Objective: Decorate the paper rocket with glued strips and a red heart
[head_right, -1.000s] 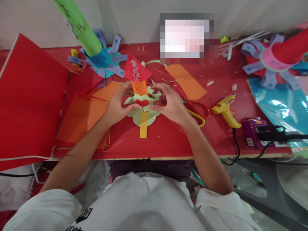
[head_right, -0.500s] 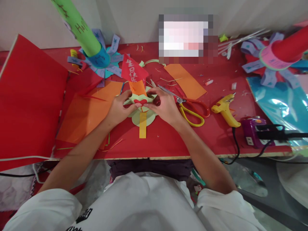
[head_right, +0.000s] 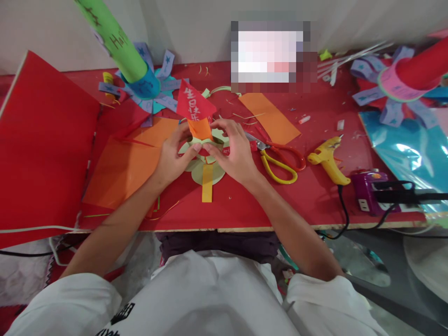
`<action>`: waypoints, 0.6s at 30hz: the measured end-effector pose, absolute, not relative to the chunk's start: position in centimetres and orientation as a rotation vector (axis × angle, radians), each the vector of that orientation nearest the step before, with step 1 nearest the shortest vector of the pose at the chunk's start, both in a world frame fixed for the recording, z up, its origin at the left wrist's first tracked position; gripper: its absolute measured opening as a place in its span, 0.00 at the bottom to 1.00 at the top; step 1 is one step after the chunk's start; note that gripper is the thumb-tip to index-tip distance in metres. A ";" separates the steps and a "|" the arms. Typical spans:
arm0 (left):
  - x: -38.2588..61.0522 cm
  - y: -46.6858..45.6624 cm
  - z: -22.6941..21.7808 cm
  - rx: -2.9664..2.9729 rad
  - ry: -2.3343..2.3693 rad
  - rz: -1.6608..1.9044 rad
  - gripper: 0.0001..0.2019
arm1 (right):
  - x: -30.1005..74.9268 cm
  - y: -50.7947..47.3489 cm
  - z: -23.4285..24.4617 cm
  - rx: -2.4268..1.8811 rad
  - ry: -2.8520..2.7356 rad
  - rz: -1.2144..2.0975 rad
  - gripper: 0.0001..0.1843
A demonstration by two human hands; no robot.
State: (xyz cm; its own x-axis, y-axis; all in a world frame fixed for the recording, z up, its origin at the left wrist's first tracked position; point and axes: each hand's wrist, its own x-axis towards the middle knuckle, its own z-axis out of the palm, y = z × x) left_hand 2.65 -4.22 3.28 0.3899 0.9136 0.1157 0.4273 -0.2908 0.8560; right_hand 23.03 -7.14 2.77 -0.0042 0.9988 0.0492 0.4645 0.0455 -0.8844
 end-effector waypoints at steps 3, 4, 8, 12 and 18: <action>2.6 -4.2 3.2 1.800 1.128 0.833 0.31 | 22.9 -7.2 3.1 -1.521 -1.569 0.919 0.50; 2.5 -4.2 3.2 1.801 1.120 0.840 0.30 | 22.9 -7.3 3.2 -1.523 -1.571 0.924 0.50; 2.3 -4.2 3.4 1.814 1.120 0.961 0.28 | 23.1 -7.7 3.8 -1.503 -1.536 0.904 0.46; 2.3 -4.2 3.5 1.788 1.141 0.996 0.28 | 23.2 -7.8 3.8 -1.502 -1.514 0.911 0.45; 2.7 -4.2 3.5 1.857 1.154 0.802 0.36 | 22.8 -7.4 3.3 -1.467 -1.509 0.936 0.43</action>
State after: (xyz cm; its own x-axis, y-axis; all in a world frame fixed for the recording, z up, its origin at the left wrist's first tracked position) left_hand 2.68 -4.25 3.49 0.3855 0.9169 0.1037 0.4162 -0.2731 0.8673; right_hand 22.76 -7.39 3.27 0.0080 0.9985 0.0551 0.3945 0.0475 -0.9177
